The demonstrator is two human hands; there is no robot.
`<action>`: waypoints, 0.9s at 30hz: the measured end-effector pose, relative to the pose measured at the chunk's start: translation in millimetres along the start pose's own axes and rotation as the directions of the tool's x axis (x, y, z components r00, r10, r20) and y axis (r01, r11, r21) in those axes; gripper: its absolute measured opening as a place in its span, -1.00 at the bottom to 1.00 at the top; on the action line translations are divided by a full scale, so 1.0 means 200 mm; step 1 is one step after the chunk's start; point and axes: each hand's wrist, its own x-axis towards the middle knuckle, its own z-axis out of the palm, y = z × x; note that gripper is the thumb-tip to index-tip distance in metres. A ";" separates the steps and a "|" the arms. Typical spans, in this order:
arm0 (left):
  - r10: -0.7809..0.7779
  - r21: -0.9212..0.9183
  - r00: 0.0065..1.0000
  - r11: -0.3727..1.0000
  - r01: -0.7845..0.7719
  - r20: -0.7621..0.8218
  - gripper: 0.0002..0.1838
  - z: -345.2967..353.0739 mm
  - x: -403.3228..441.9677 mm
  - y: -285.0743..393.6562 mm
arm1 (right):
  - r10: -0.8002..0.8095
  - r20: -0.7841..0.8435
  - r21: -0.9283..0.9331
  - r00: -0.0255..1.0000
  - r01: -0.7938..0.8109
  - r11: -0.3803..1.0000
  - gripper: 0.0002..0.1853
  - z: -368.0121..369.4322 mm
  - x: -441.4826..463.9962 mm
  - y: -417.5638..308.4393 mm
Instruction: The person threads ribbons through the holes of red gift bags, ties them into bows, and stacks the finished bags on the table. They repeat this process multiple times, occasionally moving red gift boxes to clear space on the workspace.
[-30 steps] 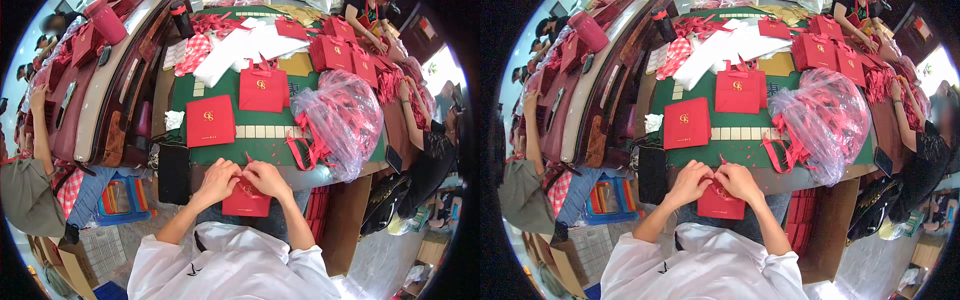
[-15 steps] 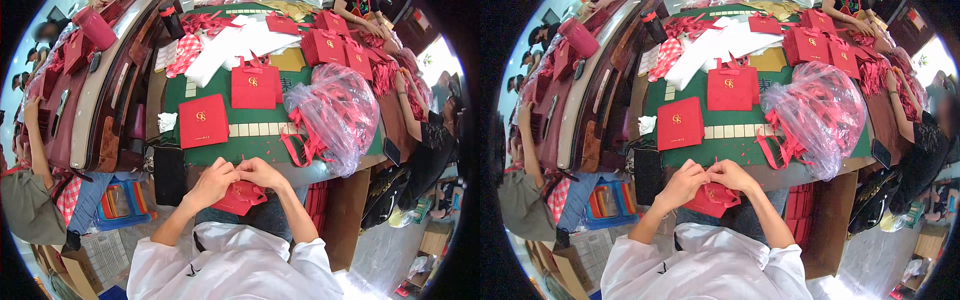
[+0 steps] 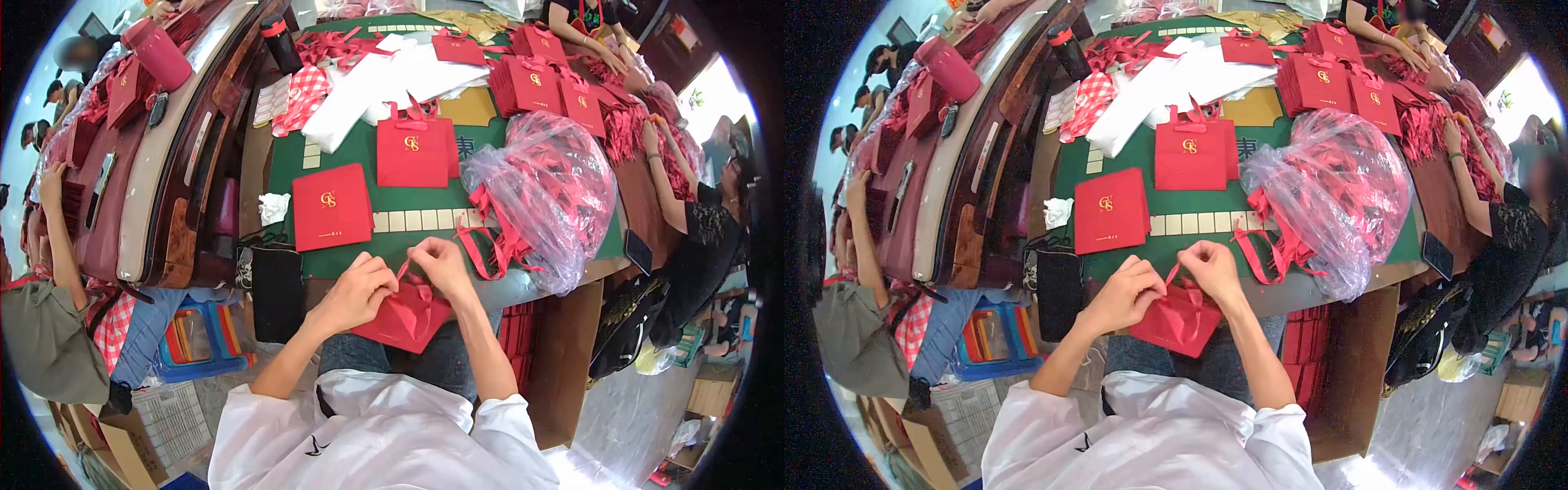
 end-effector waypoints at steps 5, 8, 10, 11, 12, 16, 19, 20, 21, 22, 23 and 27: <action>-0.056 0.021 0.996 0.998 0.057 -0.076 -0.87 0.14 0.05 -0.18 | -0.206 -0.112 -0.470 0.972 0.131 0.873 -0.76 -0.10 -0.01 -0.06; -0.130 0.063 0.988 0.989 0.135 -0.080 -0.85 0.18 0.06 -0.20 | -0.236 -0.136 -0.558 0.962 0.122 0.821 -0.75 -0.12 -0.04 -0.05; -0.182 0.078 0.979 0.979 0.189 -0.089 -0.84 0.20 0.08 -0.19 | -0.239 -0.140 -0.602 0.961 0.109 0.791 -0.76 -0.12 -0.08 -0.07; -0.189 0.078 0.971 0.976 0.202 -0.148 -0.81 0.22 0.10 -0.19 | -0.248 -0.080 -0.635 0.965 0.142 0.759 -0.78 -0.11 -0.09 -0.07; -0.197 0.076 0.958 0.973 0.217 -0.208 -0.78 0.24 0.12 -0.18 | -0.254 -0.018 -0.665 0.967 0.178 0.725 -0.80 -0.10 -0.11 -0.07; -0.201 0.147 0.965 0.963 0.226 -0.167 -0.68 0.29 0.17 -0.14 | -0.419 -0.017 -0.781 0.908 0.250 0.573 -0.86 -0.05 -0.13 0.00; -0.258 0.142 0.949 0.948 0.284 -0.179 -0.74 0.35 0.18 -0.17 | -0.456 -0.061 -0.794 0.888 0.234 0.561 -0.85 -0.07 -0.13 0.04; -0.257 0.142 0.950 0.948 0.283 -0.179 -0.74 0.35 0.18 -0.18 | -0.457 -0.062 -0.794 0.888 0.233 0.561 -0.85 -0.07 -0.14 0.04; -0.294 0.115 0.944 0.943 0.312 -0.154 -0.78 0.36 0.18 -0.18 | -0.437 -0.109 -0.747 0.893 0.216 0.628 -0.85 -0.08 -0.14 0.05; -0.330 0.089 0.935 0.935 0.342 -0.127 -0.82 0.36 0.19 -0.18 | -0.414 -0.153 -0.694 0.897 0.200 0.691 -0.84 -0.09 -0.15 0.05; -0.329 0.089 0.935 0.936 0.342 -0.129 -0.82 0.37 0.18 -0.19 | -0.415 -0.152 -0.695 0.897 0.202 0.690 -0.84 -0.09 -0.16 0.05; -0.343 -0.014 0.920 0.938 0.346 -0.189 -0.86 0.37 0.17 -0.19 | -0.250 -0.208 -0.428 0.946 0.141 0.893 -0.85 -0.08 -0.16 0.07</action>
